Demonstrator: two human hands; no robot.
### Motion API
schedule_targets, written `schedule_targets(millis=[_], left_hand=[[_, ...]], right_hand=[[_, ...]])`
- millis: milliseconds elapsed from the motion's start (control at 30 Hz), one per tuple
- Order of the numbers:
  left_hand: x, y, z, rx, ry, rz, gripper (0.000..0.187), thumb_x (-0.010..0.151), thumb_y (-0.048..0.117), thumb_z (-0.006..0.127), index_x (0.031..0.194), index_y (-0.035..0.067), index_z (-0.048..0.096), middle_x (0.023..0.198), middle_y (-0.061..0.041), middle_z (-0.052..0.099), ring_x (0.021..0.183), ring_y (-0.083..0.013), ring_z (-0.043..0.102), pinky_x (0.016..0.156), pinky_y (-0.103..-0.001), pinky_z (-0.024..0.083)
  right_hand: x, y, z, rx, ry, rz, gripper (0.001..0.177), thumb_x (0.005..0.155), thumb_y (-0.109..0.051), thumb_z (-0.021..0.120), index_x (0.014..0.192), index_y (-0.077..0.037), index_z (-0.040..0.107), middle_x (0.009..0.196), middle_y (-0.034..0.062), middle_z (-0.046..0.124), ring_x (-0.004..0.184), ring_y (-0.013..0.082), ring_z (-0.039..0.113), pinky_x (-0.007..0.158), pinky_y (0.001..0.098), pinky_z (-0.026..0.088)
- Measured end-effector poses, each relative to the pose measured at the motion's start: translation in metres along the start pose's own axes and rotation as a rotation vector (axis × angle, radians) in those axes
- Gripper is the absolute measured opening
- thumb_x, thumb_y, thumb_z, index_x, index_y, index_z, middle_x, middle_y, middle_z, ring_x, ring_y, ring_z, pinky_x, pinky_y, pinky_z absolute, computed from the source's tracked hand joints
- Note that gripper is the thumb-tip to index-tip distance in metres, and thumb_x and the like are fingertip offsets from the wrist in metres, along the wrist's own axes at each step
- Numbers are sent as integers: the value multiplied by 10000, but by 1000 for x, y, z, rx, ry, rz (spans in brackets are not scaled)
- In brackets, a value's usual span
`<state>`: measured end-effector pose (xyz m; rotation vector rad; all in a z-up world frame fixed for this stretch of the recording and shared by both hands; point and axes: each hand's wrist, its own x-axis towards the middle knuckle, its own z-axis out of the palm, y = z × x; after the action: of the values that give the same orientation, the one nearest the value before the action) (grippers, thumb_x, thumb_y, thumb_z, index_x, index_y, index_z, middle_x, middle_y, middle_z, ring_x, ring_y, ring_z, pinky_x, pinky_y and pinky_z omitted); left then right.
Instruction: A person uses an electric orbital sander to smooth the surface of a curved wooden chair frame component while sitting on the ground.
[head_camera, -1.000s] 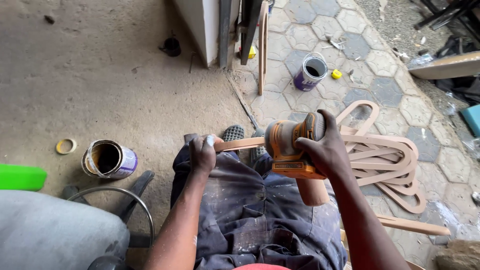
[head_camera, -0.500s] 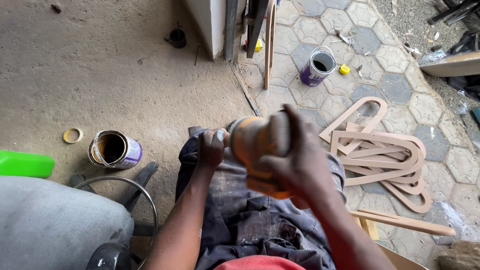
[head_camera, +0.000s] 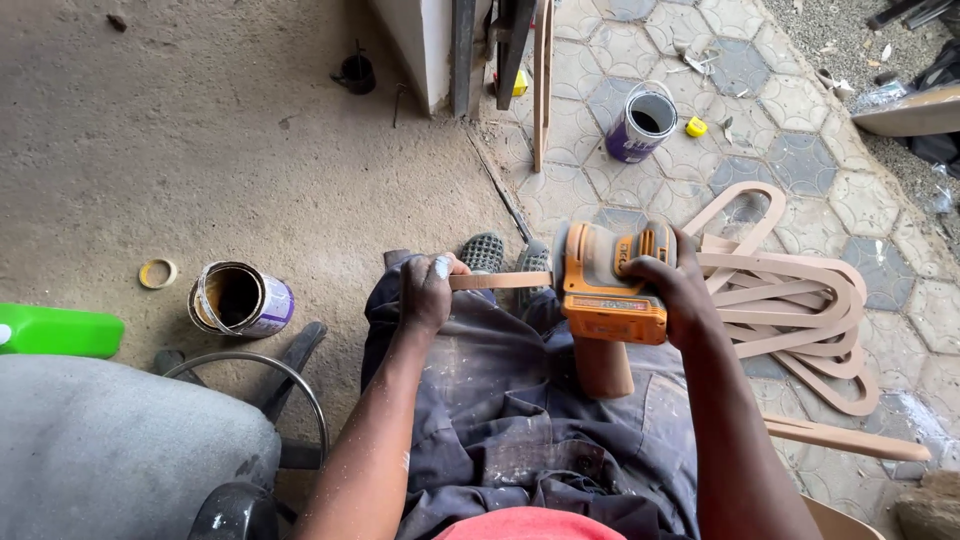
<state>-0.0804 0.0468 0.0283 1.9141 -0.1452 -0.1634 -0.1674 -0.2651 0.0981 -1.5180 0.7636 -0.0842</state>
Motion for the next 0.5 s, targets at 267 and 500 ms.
schedule_targets(millis=[267,500], left_hand=[[-2,-2,-4,-8,6,-22,389,852,335,468,627,221,764,569,-59,601,645,-222,582,657,-294,448],[-8,9,-6,-52,5,43,365,839,311,486,628,213,767,524,-66,575,597,-231,564,666,-292,456]], right_hand=[[1,-17,6,-69,-55,40,946,662,-144,808,1530,-180,433,1201,245,521,1013,383,597,725,587,542],[-91,-125,71,-785,-203,-279,1075,622,-252,840,1593,-189,384,1294,368,552,1167,634,559,988,672,470]])
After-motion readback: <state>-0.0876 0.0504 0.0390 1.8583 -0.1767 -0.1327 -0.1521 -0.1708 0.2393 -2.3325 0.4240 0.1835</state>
